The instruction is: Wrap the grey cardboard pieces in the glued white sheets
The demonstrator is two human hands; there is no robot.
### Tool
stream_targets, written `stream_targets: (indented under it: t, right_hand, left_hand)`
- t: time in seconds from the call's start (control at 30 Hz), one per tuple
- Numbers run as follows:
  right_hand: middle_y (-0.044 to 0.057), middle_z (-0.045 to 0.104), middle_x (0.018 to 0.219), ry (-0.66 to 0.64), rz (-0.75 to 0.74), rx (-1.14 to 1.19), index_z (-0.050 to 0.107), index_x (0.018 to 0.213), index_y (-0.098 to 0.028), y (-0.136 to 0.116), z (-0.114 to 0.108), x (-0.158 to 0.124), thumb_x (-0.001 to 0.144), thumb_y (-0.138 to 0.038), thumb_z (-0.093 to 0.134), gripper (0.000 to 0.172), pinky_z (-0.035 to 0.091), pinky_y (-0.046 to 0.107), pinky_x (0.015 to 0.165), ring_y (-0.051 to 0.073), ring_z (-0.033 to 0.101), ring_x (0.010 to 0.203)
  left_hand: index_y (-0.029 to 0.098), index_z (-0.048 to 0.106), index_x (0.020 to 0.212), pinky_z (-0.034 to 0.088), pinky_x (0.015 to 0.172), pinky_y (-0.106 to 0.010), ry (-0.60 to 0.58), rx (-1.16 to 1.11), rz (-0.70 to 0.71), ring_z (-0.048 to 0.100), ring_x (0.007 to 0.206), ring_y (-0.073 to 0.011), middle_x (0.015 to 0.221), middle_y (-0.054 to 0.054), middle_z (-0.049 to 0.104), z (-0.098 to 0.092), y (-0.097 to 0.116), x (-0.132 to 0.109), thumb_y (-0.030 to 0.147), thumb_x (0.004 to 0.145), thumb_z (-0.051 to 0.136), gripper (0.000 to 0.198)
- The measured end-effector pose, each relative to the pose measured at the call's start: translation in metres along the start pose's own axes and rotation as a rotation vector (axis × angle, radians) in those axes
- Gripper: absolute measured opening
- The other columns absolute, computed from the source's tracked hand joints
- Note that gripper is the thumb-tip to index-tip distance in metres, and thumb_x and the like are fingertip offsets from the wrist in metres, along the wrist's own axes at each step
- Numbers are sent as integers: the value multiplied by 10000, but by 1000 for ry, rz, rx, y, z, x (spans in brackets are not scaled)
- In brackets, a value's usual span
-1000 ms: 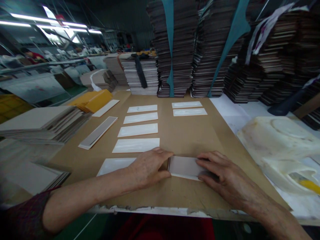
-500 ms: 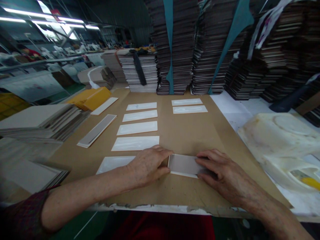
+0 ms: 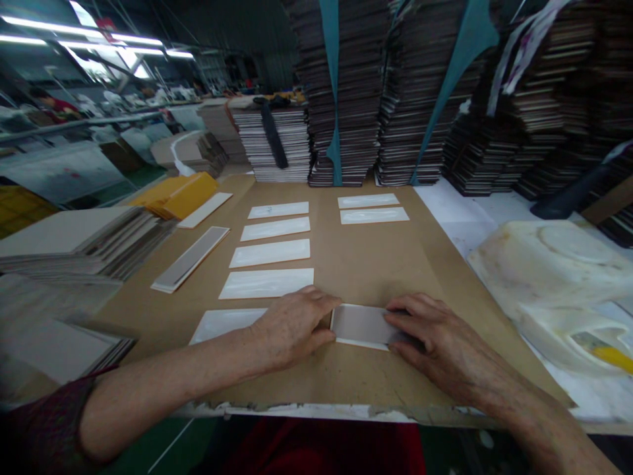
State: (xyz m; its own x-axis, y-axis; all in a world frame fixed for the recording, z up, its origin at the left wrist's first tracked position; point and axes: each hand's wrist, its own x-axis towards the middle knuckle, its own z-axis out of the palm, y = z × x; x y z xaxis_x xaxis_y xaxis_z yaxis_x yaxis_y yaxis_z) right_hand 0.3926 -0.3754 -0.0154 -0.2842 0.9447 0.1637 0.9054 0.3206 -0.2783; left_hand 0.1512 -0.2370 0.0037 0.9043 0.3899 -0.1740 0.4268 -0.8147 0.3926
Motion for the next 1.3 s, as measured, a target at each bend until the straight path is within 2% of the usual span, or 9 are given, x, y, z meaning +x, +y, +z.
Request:
stream_targets:
  t: [0.2, 0.33, 0.47, 0.67, 0.8, 0.97, 1.3]
  right_hand:
    - [81, 636, 1206, -15, 1, -13, 660, 1199, -261, -2, -2, -1, 947, -246, 552, 274, 567, 469, 888, 255, 608, 1097]
    - [75, 632, 1224, -26, 38, -9, 652, 1218, -273, -3, -5, -4, 940, -255, 566, 292, 554, 487, 914, 264, 594, 1122]
    - [87, 627, 1260, 0, 112, -29, 620, 1270, -245, 2, -10, -17, 928, -285, 582, 347, 551, 497, 936, 271, 596, 1140]
    - [97, 650, 1232, 5, 245, -7, 649, 1233, -221, 12, -19, -39, 910, -364, 615, 355, 536, 516, 969, 287, 595, 1148]
    - [80, 630, 1247, -13, 316, 72, 635, 1246, -251, 11, -19, -46, 930, -380, 608, 342, 530, 487, 983, 261, 579, 1162]
    - [66, 611, 1259, -6, 369, 137, 613, 1262, -282, 10, -15, -50, 922, -362, 630, 349, 510, 485, 1003, 250, 563, 1174]
    - [55, 617, 1262, -12, 417, 267, 671, 1192, -299, 14, -18, -46, 876, -366, 678, 322, 507, 485, 1017, 255, 575, 1171]
  left_hand:
    - [159, 700, 971, 499, 980, -391, -35, 89, 84, 612, 1082, -260, 1109, -83, 691, 3, -3, 4, 288, 901, 623, 166]
    - [167, 708, 954, 481, 995, -398, -81, 124, 94, 609, 1075, -255, 1094, -83, 687, 2, -4, 7, 291, 907, 617, 161]
    - [168, 708, 926, 474, 992, -406, -65, 101, 101, 603, 1065, -256, 1067, -83, 685, 1, -5, 7, 280, 892, 632, 140]
    - [176, 707, 920, 464, 989, -395, -60, 60, 99, 597, 1055, -247, 1060, -76, 682, -1, -6, 7, 251, 886, 631, 112]
    - [187, 707, 931, 461, 984, -394, -63, 48, 84, 592, 1055, -246, 1065, -71, 675, -1, -5, 8, 233, 883, 626, 105]
    - [183, 713, 955, 460, 990, -408, -86, 51, 69, 586, 1067, -259, 1063, -79, 670, -2, -3, 9, 235, 885, 626, 123]
    - [191, 712, 960, 465, 997, -426, -85, 37, 72, 582, 1073, -263, 1061, -71, 669, -3, -4, 9, 236, 888, 625, 122]
